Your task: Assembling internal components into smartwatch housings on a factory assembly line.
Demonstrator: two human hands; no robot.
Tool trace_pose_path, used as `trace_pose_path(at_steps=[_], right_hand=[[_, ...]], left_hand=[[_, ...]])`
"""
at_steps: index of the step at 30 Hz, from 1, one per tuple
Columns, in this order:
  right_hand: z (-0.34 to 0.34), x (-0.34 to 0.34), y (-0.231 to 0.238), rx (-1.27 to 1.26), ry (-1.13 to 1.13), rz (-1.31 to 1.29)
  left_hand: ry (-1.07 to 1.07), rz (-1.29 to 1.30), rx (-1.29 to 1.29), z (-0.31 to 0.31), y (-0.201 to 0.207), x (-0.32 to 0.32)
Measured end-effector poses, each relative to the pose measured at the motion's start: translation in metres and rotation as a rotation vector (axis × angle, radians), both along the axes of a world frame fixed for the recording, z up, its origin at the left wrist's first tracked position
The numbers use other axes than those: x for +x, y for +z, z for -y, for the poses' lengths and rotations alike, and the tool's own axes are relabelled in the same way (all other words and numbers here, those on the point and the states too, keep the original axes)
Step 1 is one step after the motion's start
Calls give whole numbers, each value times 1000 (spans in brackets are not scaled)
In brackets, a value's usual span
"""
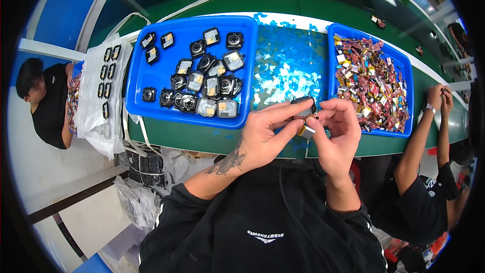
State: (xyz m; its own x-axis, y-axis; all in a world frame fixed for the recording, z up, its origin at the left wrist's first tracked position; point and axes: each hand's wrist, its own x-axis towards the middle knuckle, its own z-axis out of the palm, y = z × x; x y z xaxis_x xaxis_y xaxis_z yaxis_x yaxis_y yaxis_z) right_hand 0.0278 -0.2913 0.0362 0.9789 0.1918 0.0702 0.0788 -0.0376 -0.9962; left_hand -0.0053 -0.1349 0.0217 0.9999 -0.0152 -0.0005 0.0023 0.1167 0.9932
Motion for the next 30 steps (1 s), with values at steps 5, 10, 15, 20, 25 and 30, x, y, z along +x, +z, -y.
trace_pose_path(at_steps=[5, 10, 15, 20, 25, 30], right_hand=[[0, 1, 3, -86, 1, 74], [1, 4, 3, -142, 17, 74], [-8, 6, 5, -190, -31, 105], [-13, 16, 3, -238, 70, 162], [0, 141, 16, -390, 269, 159], [6, 297, -28, -692, 38, 42]], left_hand=[[7, -16, -166, 2, -2, -4], [11, -48, -203, 1, -1, -4], [58, -19, -203, 1, 2, -5], [175, 8, -221, -1, 6, -3], [516, 288, 1226, -86, 8, 12], [306, 65, 1337, -111, 5, 3]])
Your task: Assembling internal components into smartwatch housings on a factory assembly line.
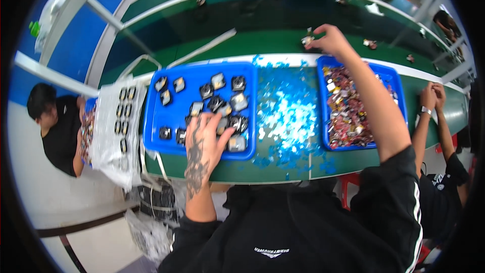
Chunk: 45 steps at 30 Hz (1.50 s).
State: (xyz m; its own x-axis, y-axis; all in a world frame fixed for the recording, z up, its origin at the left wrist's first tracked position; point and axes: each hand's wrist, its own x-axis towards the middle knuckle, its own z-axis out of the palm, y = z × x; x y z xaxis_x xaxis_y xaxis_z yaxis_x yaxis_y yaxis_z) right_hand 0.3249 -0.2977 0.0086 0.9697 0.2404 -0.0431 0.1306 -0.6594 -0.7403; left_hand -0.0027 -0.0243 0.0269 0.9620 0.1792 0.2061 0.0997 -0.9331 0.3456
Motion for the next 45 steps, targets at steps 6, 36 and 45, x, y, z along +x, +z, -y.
trace_pose_path(at_steps=[6, 36, 45], right_hand=[[11, 4, -15, -280, -55, 177], [97, -145, 35, -276, 35, 218], [107, -173, 40, 166, -195, 255]], left_hand=[[24, 129, -260, -7, -9, -3], [29, -46, -2097, 98, 4, 33], [-63, -201, -1931, 109, 7, 39]])
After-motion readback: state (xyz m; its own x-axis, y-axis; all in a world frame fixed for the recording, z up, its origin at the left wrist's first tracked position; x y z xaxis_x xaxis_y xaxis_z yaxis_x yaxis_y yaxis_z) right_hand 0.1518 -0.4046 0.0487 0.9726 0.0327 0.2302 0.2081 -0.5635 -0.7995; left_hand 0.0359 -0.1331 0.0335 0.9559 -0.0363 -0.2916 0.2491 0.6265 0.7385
